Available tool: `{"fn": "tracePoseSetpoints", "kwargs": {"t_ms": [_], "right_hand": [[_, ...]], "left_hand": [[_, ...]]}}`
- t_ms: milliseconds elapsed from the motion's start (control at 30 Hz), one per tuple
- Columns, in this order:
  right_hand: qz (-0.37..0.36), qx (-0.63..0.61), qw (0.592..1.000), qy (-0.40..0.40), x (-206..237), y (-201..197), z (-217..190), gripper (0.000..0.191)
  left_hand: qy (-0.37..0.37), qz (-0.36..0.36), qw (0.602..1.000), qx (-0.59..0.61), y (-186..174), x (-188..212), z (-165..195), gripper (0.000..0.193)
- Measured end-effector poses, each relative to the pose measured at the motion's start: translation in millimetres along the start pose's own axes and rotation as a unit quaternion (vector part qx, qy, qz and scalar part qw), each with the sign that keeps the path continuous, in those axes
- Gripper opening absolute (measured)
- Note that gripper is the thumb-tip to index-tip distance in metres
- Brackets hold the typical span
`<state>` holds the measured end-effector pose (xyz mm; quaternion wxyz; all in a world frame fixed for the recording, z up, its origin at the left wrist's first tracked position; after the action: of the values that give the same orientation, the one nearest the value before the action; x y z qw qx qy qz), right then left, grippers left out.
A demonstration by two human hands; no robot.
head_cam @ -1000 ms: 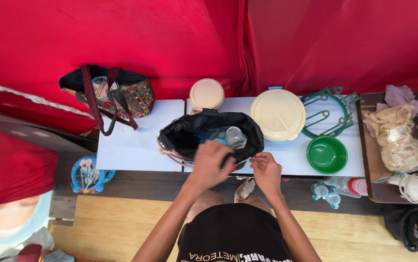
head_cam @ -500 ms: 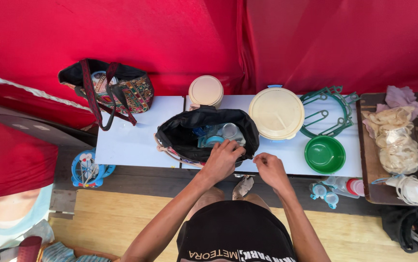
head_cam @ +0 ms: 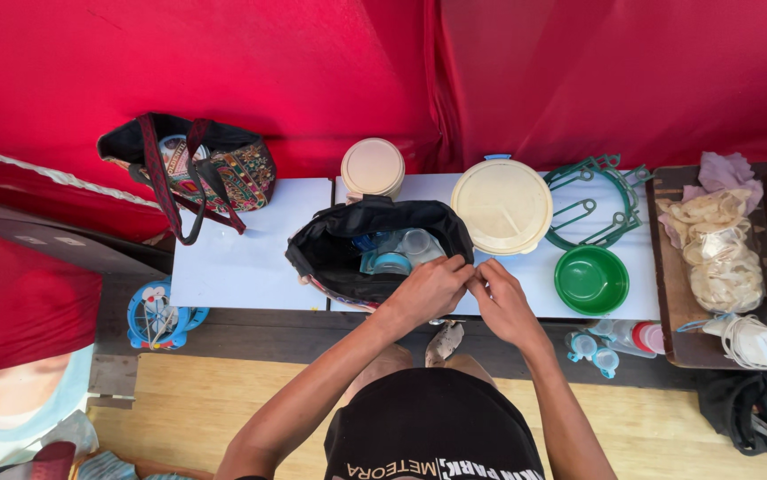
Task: The person packs a round lunchbox, water bottles, and a spoon into a black drawstring bag, pulls the drawstring to close it, then reopens the bag and unpacks the lunchbox, bottles, spoon, and a container onto the table.
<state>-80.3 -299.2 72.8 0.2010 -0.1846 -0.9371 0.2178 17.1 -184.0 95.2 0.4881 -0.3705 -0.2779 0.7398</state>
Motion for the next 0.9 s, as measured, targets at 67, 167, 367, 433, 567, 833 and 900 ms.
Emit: {"fn": "tracePoseSetpoints", "kwargs": {"t_ms": [67,167,367,433,567,833,900], "right_hand": [[0.007,-0.028,0.998,-0.049,3.6,-4.4,-3.9,0.016],[0.035,-0.003,0.994,-0.102,5.6,-3.8,-9.2,0.029],[0.089,0.057,0.967,-0.230,1.7,15.6,-11.5,0.021],[0.092,0.063,0.962,-0.247,0.6,20.6,-8.4,0.019],[0.095,0.076,0.954,-0.274,-1.8,26.4,-5.7,0.015],[0.110,0.055,0.946,-0.299,-3.9,22.9,-14.2,0.013],[0.098,0.030,0.958,-0.266,-4.4,22.6,-14.0,0.018]], "left_hand": [[-0.004,0.007,1.000,0.028,-2.2,1.0,-1.3,0.012],[-0.036,0.014,0.997,0.065,-8.4,0.5,-5.4,0.006],[-0.055,0.012,0.994,0.091,-23.0,4.3,-6.7,0.010],[-0.036,0.016,0.996,0.081,-28.8,8.6,-6.6,0.009],[-0.073,0.086,0.988,0.103,-39.3,18.6,-12.9,0.008],[-0.178,0.127,0.960,0.175,-36.6,24.5,-16.6,0.016],[-0.187,0.105,0.960,0.181,-35.2,21.4,-16.9,0.018]]}}
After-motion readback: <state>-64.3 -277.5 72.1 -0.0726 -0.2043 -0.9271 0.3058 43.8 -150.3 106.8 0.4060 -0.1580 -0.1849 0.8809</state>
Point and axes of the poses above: each hand's wrist, its own x-axis away from the middle knuckle, its own y-axis out of the palm, z = x × y, the point moved 4 cm from there along -x, towards the middle knuckle, and after that the axes turned 7 degrees about y, right-handed, at the moved point
